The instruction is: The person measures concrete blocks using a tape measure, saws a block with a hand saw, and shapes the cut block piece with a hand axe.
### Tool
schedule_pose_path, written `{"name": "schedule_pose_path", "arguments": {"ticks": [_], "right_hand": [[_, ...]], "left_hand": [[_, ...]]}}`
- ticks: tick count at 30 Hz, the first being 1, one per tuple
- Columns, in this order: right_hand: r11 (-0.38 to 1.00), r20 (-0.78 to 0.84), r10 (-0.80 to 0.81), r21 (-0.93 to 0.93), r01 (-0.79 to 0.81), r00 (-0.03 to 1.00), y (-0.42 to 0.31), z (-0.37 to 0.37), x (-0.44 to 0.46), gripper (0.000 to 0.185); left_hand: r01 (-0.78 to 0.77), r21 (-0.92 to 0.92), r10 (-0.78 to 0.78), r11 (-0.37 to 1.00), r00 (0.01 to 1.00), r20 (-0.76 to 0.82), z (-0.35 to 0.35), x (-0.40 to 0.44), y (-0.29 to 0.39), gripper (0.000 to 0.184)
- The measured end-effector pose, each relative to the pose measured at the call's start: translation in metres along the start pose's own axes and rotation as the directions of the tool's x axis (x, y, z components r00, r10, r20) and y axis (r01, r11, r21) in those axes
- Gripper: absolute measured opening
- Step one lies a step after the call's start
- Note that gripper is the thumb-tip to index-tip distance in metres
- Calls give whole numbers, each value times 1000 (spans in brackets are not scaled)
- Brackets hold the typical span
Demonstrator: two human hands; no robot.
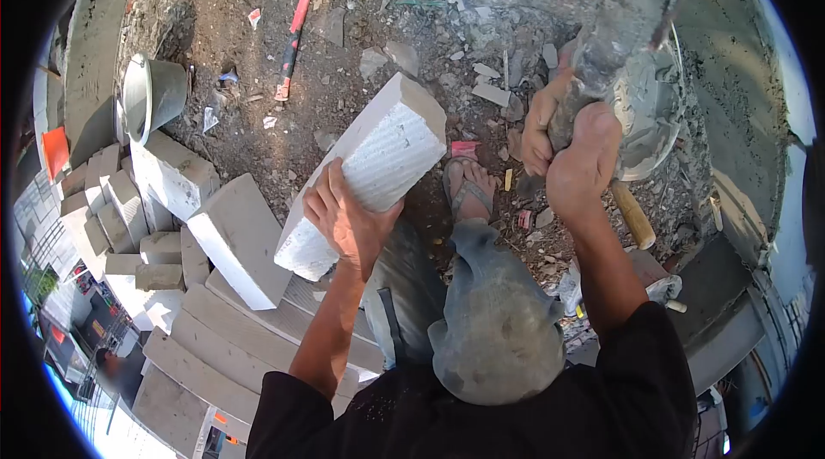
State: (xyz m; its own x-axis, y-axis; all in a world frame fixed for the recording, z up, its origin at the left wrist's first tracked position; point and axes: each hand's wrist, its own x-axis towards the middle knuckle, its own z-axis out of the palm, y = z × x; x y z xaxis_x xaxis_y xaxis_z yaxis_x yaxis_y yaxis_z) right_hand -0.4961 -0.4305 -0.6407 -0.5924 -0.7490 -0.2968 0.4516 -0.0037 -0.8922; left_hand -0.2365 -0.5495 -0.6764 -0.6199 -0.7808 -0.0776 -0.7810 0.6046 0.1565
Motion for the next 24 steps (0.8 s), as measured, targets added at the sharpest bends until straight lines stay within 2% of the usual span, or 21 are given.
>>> {"name": "schedule_pose_path", "arguments": {"ticks": [2,3,4,5,6,7,8,9,10,11,12,14,15,16,18,20,22,23,24], "right_hand": [[953,-32,-302,-18,301,953,11,10,5,50],[932,36,-265,-247,266,964,26,8,2,52],[930,44,-266,-252,268,963,58,-1,2,52],[754,159,-97,-633,176,983,96,-15,7,54],[424,177,102,-898,118,979,113,-23,7,56],[419,165,84,-901,115,983,110,-27,8,56],[680,60,154,-730,-62,986,106,-35,13,58],[848,-3,284,-466,-253,959,103,-39,10,61],[897,2,254,-375,-235,967,73,-29,6,61],[939,-10,220,-270,-214,976,32,-14,6,61],[939,-8,225,-264,-219,974,10,-1,11,61],[998,-100,-59,-8,58,993,-17,21,14,59],[991,-2,-135,21,135,991,-4,13,18,59],[966,49,-116,-228,124,992,19,10,20,60],[877,88,-90,-464,121,992,56,0,27,61],[569,149,174,-822,25,973,73,-12,39,58],[541,118,191,-841,-5,974,43,0,30,58],[729,73,120,-683,-38,990,23,10,26,61],[809,40,101,-584,-59,994,17,16,21,63]], "left_hand": [[24,-29,-24,999,1000,-16,5,-8,4,111],[41,-28,-41,999,999,-3,6,-12,7,110],[59,-25,-59,998,998,12,5,-16,9,109],[67,-31,-67,997,998,6,7,-22,11,109],[67,-51,-67,996,998,0,7,-27,9,109],[50,-76,-52,996,999,-16,12,-21,6,109],[49,-88,-53,995,998,-35,17,-10,6,109],[36,-81,-40,996,998,-50,16,-10,7,110],[28,-63,-31,998,999,-40,11,-19,7,111],[84,-82,-83,993,996,22,9,-21,6,111],[87,-76,-85,993,996,26,11,-21,5,111],[66,-63,-65,996,998,16,9,-21,6,110],[62,-65,-62,996,998,5,9,-18,6,110],[48,-61,-48,997,999,8,8,-18,6,112],[31,-59,-30,998,1000,7,5,-18,7,115],[97,-64,-93,993,993,67,4,-12,7,111],[89,-72,-86,993,995,47,4,-9,6,111],[80,-72,-78,994,996,31,4,-8,5,111],[87,-70,-85,994,996,32,7,-5,5,111]]}}
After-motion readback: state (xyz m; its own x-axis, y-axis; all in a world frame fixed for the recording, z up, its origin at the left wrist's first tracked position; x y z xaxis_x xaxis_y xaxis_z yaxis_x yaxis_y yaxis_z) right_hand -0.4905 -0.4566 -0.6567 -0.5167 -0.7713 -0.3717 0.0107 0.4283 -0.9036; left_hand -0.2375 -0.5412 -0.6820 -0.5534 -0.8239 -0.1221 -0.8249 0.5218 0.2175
